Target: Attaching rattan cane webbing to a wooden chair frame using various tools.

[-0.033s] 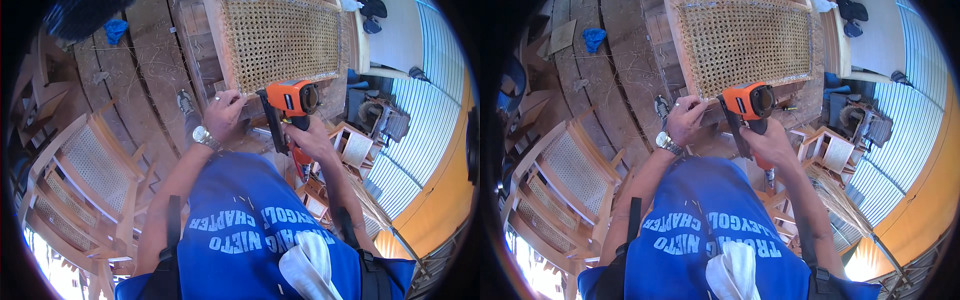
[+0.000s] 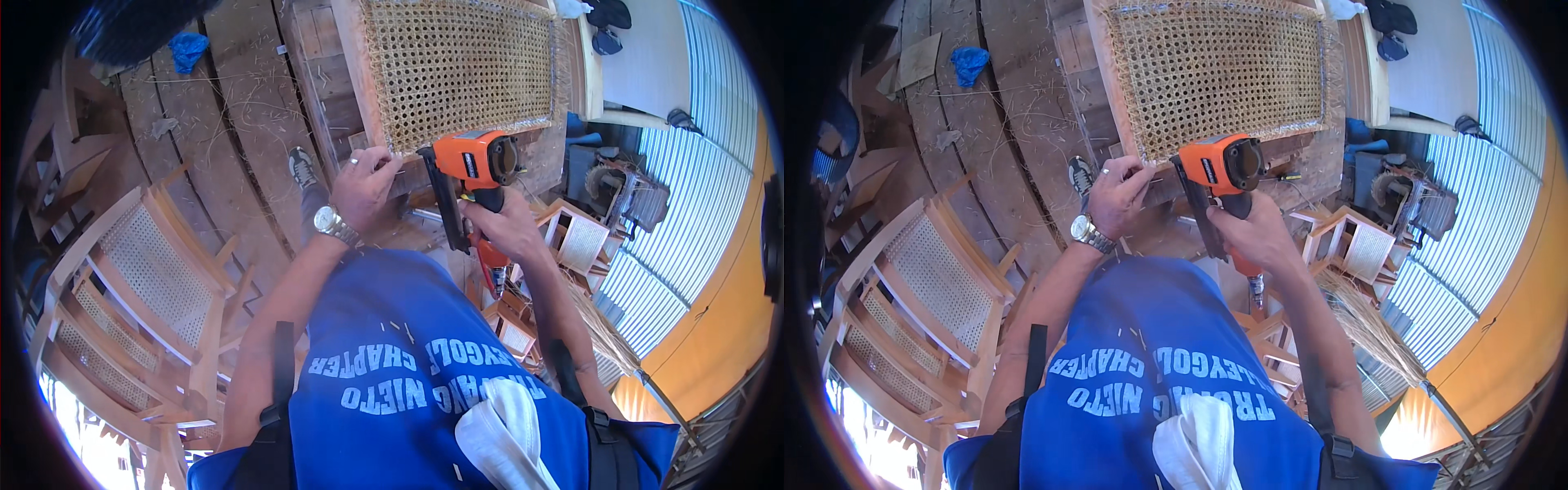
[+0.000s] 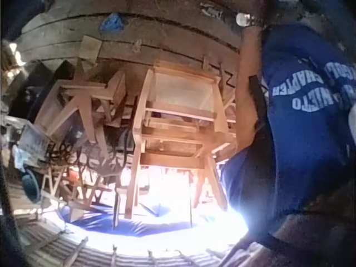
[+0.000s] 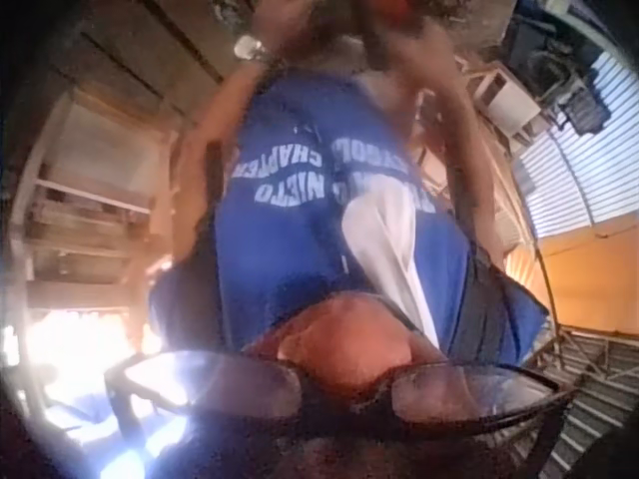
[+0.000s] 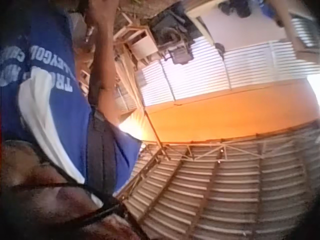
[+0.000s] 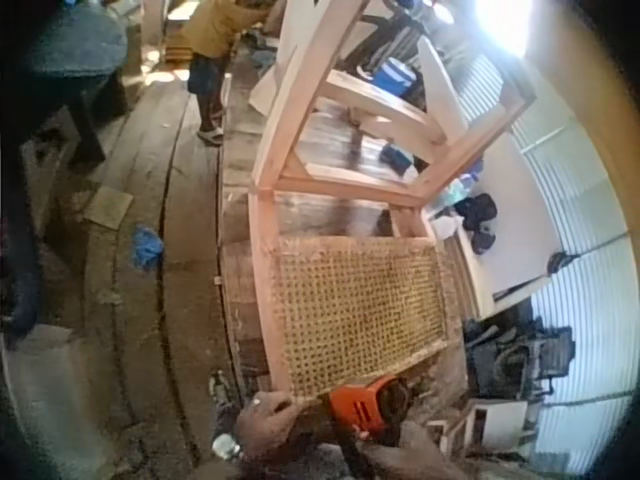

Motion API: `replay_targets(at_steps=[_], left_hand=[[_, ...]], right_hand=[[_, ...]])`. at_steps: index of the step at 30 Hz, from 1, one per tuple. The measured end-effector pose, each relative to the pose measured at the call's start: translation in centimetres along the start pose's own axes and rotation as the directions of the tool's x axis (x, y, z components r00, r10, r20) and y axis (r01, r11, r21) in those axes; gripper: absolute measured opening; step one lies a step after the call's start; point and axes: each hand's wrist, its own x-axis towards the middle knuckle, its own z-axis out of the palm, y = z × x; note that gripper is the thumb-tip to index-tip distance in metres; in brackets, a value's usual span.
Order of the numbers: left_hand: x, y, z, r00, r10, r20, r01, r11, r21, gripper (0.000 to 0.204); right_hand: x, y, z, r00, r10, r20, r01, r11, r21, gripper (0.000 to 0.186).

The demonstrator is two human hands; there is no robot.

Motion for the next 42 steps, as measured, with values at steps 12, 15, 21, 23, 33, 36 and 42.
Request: replay_targets(at_steps=[12, 15, 21, 23, 33, 36, 42], left_hand=[[0.3, 0.4, -0.1, 1.0, -0.01, 0.005, 0.01, 1.0, -0.013, 0.028], [0.3, 0.3, -0.1, 1.0, -0.008, 0.008, 0.008, 1.0, -0.009, 0.028], [-0.2, 0.2, -2.1, 0.998, 0.037, 0.059, -0.038, 0.999, 0.004, 0.029], [-1.0, 0.0, -3.1, 0.995, 0.055, 0.088, -0.052, 0.998, -0.027, 0.028], [-2.7, -0.5, -4.8, 0.97, -0.235, 0.06, 0.236, 0.972, -0.002, 0.037], [-1.5, 0.0, -3.2, 0.974, -0.202, 0.101, 0.198, 0.979, 0.049, 0.057], [-1.1, -0.8, 0.8, 0.944, -0.329, 0.012, 0.329, 0.944, 0.006, 0.087]], right_hand=[[1.4, 0.7, 0.6, 0.999, 0.012, 0.033, -0.01, 0.998, -0.058, 0.019], [1.6, 1.3, 0.8, 0.997, -0.077, 0.022, 0.079, 0.987, -0.139, 0.019], [-1.5, 4.5, -0.4, 0.994, -0.093, -0.052, 0.094, 0.996, 0.006, 0.019], [-2.6, 5.8, -1.3, 0.996, -0.069, -0.056, 0.07, 0.998, 0.008, 0.019], [-2.9, 5.4, -0.5, 0.994, -0.1, -0.04, 0.102, 0.993, 0.065, 0.024], [-1.2, 5.4, 0.2, 0.988, -0.155, -0.016, 0.156, 0.981, 0.113, 0.023], [0.3, 3.1, 2.0, 0.995, -0.076, 0.058, 0.067, 0.988, 0.139, 0.02]])
